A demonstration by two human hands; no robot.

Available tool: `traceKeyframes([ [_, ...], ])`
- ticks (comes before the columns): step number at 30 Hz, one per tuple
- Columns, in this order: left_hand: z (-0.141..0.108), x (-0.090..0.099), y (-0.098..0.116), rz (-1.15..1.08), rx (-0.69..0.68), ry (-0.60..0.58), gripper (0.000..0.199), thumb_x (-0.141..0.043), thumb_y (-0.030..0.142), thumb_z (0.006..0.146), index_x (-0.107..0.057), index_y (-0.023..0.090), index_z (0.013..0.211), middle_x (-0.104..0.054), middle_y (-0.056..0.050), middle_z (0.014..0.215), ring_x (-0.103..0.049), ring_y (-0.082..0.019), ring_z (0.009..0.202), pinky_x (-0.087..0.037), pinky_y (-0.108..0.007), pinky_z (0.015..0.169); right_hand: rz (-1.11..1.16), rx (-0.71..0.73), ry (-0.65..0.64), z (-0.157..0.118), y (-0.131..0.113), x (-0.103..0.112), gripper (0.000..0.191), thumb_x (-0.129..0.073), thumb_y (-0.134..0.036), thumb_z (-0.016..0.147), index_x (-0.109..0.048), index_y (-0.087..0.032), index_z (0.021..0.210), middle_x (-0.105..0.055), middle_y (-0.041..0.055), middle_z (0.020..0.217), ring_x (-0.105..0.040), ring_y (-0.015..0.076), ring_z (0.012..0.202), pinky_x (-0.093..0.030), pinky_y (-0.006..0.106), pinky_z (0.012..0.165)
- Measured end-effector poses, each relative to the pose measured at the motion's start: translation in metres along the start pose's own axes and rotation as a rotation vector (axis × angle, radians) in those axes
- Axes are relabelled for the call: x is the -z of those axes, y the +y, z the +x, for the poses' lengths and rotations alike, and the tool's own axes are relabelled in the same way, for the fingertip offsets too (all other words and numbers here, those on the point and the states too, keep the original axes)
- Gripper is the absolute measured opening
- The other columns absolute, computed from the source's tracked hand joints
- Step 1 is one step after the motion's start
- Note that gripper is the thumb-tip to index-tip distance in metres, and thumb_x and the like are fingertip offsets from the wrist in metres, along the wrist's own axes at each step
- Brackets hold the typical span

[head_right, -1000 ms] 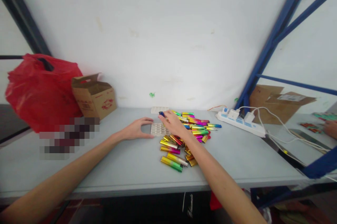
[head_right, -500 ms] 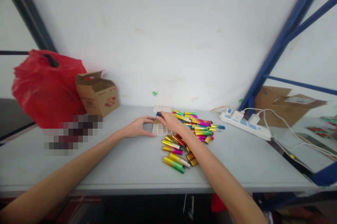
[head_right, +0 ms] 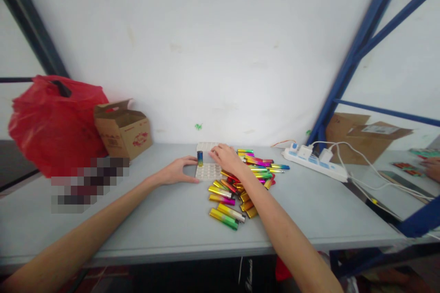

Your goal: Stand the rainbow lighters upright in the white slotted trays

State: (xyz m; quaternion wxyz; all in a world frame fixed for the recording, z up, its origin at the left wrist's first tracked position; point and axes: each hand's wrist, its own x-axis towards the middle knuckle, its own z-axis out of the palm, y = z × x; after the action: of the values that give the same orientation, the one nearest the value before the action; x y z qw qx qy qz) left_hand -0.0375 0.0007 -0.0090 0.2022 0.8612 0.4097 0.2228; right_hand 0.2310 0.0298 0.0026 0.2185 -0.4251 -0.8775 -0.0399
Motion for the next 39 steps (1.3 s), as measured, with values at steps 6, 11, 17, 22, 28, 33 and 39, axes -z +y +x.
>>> traceKeyframes([
  [6, 0.001, 0.001, 0.0, 0.027, 0.013, -0.009, 0.082, -0.084, 0.077, 0.07, -0.076, 0.023, 0.131, -0.066, -0.012, 0.151, -0.062, -0.036, 0.139, -0.044, -0.044, 0.122, -0.107, -0.264, -0.12, -0.019, 0.043, 0.013, 0.028, -0.057, -0.028, 0.109, -0.08, -0.013, 0.112, -0.077, 0.0206, 0.12, -0.072, 0.0288, 0.112, -0.049, 0.035, 0.1],
  [11, 0.001, 0.001, 0.0, 0.034, 0.018, -0.013, 0.084, -0.083, 0.078, 0.07, -0.076, 0.021, 0.131, -0.066, -0.013, 0.151, -0.061, -0.036, 0.139, -0.044, -0.044, 0.123, -0.077, -0.254, -0.126, -0.023, 0.045, 0.018, 0.019, -0.068, -0.026, 0.103, -0.083, -0.016, 0.101, -0.083, 0.0155, 0.107, -0.076, 0.0275, 0.101, -0.051, 0.031, 0.09],
  [17, 0.001, 0.002, -0.001, 0.055, 0.015, -0.007, 0.082, -0.084, 0.077, 0.071, -0.075, 0.022, 0.132, -0.066, -0.012, 0.15, -0.062, -0.037, 0.139, -0.045, -0.045, 0.122, 0.001, -0.254, -0.083, -0.022, 0.043, 0.026, 0.011, -0.074, -0.023, 0.098, -0.083, -0.017, 0.095, -0.084, 0.0124, 0.099, -0.077, 0.0249, 0.093, -0.052, 0.03, 0.087],
  [22, 0.001, 0.002, -0.001, 0.047, 0.018, -0.014, 0.083, -0.083, 0.078, 0.07, -0.075, 0.021, 0.131, -0.065, -0.013, 0.151, -0.061, -0.037, 0.139, -0.044, -0.046, 0.123, -0.014, -0.263, -0.093, -0.022, 0.043, 0.029, 0.014, -0.068, -0.015, 0.1, -0.083, -0.016, 0.1, -0.084, 0.0128, 0.104, -0.076, 0.0243, 0.097, -0.052, 0.031, 0.09],
  [28, 0.001, 0.002, 0.0, 0.056, 0.028, -0.023, 0.085, -0.082, 0.077, 0.071, -0.074, 0.019, 0.133, -0.064, -0.015, 0.152, -0.06, -0.037, 0.141, -0.042, -0.044, 0.124, -0.03, -0.27, -0.119, -0.026, 0.047, 0.034, 0.021, -0.078, -0.023, 0.095, -0.081, -0.014, 0.113, -0.082, 0.0153, 0.114, -0.076, 0.026, 0.104, -0.053, 0.031, 0.092],
  [33, 0.001, 0.002, 0.001, 0.064, 0.019, -0.02, 0.084, -0.082, 0.078, 0.071, -0.074, 0.02, 0.131, -0.065, -0.013, 0.151, -0.061, -0.037, 0.14, -0.044, -0.043, 0.123, -0.006, -0.28, -0.104, -0.029, 0.054, 0.045, 0.013, -0.081, -0.025, 0.091, -0.086, -0.017, 0.099, -0.084, 0.0119, 0.105, -0.076, 0.0262, 0.099, -0.053, 0.032, 0.091],
  [39, 0.001, 0.003, 0.002, 0.072, 0.019, -0.024, 0.086, -0.08, 0.08, 0.072, -0.073, 0.019, 0.133, -0.065, -0.014, 0.151, -0.061, -0.037, 0.14, -0.043, -0.043, 0.124, 0.044, -0.278, 0.153, -0.027, 0.056, 0.051, 0.013, -0.08, -0.027, 0.092, -0.084, -0.017, 0.086, -0.082, 0.014, 0.111, -0.076, 0.0271, 0.107, -0.052, 0.034, 0.099],
])
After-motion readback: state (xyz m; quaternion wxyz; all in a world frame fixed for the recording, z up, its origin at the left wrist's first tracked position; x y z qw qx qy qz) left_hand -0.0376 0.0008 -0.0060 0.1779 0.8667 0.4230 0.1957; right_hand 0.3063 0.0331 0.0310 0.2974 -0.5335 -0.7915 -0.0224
